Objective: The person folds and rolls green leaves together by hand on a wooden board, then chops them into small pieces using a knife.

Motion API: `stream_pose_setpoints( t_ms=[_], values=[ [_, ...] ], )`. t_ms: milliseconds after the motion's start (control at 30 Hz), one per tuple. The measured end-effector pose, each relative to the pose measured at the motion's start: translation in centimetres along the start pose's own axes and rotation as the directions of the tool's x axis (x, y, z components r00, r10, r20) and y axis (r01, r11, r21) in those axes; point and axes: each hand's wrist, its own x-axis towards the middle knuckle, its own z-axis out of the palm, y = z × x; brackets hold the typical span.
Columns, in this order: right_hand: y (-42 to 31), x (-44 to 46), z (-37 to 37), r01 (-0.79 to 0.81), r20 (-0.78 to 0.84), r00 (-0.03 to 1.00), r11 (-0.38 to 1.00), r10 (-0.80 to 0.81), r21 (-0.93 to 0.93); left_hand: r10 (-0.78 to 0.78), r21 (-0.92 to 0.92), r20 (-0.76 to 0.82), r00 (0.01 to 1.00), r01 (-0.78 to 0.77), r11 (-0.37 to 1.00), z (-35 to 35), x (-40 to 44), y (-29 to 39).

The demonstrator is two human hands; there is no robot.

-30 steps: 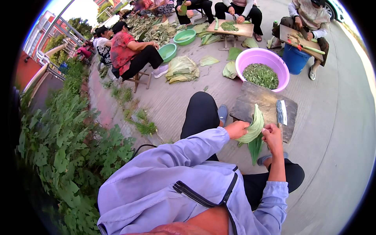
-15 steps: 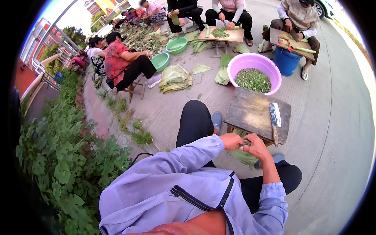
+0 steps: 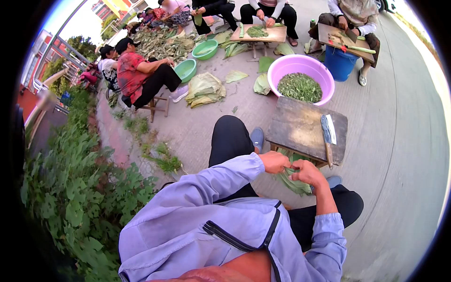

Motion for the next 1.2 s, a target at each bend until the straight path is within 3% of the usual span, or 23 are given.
stream_pose_setpoints(
  t_ms=[67, 200, 367, 600, 800, 1000, 1200],
  values=[
    [0.0, 0.3, -0.2, -0.030, 0.040, 0.999, 0.999, 0.031, -0.011, 0.016, -0.006, -0.023, 1.000, -0.016, 1.000, 0.7, 0.4, -1.2],
    [0.0, 0.8, -0.9, -0.090, 0.068, 0.994, 0.985, 0.080, 0.145, 0.052, 0.031, -0.137, 0.989, -0.048, 0.998, -0.4, 0.3, -1.5],
    [0.5, 1.5, -1.2, -0.005, -0.042, 0.999, 0.983, 0.013, 0.184, 0.106, 0.047, -0.292, 0.951, -0.097, 0.994, -1.8, 0.9, -2.8],
    [-0.8, 1.1, -2.8, -0.086, -0.054, 0.993, 0.951, 0.107, 0.298, 0.055, 0.021, -0.289, 0.956, -0.051, 0.998, -3.5, 2.0, -3.9],
    [0.1, 1.8, -2.8, -0.084, -0.091, 0.988, 0.931, 0.124, 0.354, 0.082, -0.084, -0.320, 0.944, -0.114, 0.990, -5.2, 3.6, -5.4],
    [2.2, 1.8, -3.0, -0.061, -0.164, 0.980, 0.956, 0.112, 0.288, 0.123, -0.066, -0.244, 0.962, -0.143, 0.988, -7.5, 5.4, -5.5],
    [1.1, 2.5, -5.2, -0.078, -0.258, 0.962, 0.995, 0.093, 0.067, 0.108, -0.036, -0.331, 0.937, -0.127, 0.991, -8.2, 6.7, -5.4]
  ],
)
